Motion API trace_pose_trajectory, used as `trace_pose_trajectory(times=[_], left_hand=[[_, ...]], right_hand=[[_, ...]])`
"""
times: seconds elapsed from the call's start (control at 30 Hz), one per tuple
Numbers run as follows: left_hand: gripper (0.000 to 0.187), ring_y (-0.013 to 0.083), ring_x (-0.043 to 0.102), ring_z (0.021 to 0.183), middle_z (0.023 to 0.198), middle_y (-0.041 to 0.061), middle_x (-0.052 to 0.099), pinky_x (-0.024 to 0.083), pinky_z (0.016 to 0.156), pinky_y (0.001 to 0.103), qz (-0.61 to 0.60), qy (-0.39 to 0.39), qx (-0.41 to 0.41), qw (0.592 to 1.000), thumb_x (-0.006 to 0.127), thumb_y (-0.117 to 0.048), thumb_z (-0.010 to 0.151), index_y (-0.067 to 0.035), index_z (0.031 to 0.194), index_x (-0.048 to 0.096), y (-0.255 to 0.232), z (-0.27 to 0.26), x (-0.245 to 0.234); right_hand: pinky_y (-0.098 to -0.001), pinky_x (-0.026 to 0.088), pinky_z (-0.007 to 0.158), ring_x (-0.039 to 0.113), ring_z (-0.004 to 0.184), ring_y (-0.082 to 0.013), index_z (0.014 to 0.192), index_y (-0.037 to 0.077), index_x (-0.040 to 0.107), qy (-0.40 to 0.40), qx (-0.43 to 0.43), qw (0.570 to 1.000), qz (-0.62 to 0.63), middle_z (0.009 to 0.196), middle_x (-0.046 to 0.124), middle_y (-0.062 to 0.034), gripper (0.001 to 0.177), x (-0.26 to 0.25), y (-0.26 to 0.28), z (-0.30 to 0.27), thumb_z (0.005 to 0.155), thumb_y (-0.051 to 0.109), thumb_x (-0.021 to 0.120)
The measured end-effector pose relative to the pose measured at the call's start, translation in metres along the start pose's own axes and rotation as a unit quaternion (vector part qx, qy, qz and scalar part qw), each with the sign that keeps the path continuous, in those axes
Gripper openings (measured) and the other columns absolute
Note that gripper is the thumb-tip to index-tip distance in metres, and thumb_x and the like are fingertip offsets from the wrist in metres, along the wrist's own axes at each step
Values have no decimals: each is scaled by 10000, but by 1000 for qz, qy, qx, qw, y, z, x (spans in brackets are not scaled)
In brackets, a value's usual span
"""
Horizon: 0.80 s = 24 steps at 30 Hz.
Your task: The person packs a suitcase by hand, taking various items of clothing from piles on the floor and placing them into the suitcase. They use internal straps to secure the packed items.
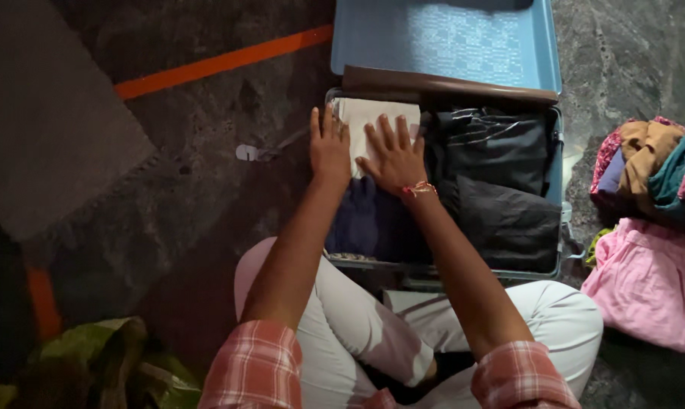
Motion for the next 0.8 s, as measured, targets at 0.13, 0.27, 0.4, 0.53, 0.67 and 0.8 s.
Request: trace_pose_trajectory(times=[0.13,0.27,0.4,0.53,0.67,0.8], left_hand=[[772,366,-35,1552,1686,120,216,-139,1161,604,1,8,4,1000,497,-469,968,-111,1612,269,2,-5,-11],[698,386,-28,1576,1708,100,206,-136,1187,653,-47,-43,-17,998,513,-396,1004,-138,1616,300,4,-7,-6],[781,443,-44,1537,1706,77,109,-125,1115,711,-47,23,-24,998,528,-385,946,-148,1630,234,8,-21,-19],[711,444,-55,1554,1732,43,78,-118,1122,730,-51,49,-21,997,501,-346,974,-195,1625,259,10,-25,-23],[670,432,-47,1560,1733,26,86,-122,1136,736,-49,31,-37,998,458,-344,1007,-216,1630,250,4,-16,-14],[684,435,-59,1556,1724,9,68,-122,1124,751,-60,50,-34,996,455,-331,1002,-219,1626,196,3,-13,-13]], right_hand=[[-740,236,1130,212,1534,-421,1606,227,345,-72,-45,994,-68,1669,288,-131,741,-4,1,5,990,602,517],[-620,292,1177,290,1549,-362,1626,145,385,-113,-112,987,-4,1675,361,-140,652,-17,13,18,1027,344,546],[-530,312,1151,375,1467,-335,1569,112,439,-88,-149,985,17,1596,448,-113,594,-22,29,42,1004,264,541],[-498,354,1103,441,1420,-276,1512,156,508,-104,-119,987,30,1545,511,-43,496,-10,27,55,1035,287,540],[-493,355,1081,464,1391,-261,1495,170,532,-101,-104,989,35,1522,537,-39,497,0,22,61,1017,303,556],[-493,368,1078,475,1380,-253,1467,165,546,-38,-79,995,50,1487,547,-46,508,-4,20,64,980,301,592]])
Point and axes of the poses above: each hand's wrist, its own z-axis towards the middle knuckle, its own x-axis out of the palm, y = z × x, the point moved 2 cm from there along z, towards the middle knuckle
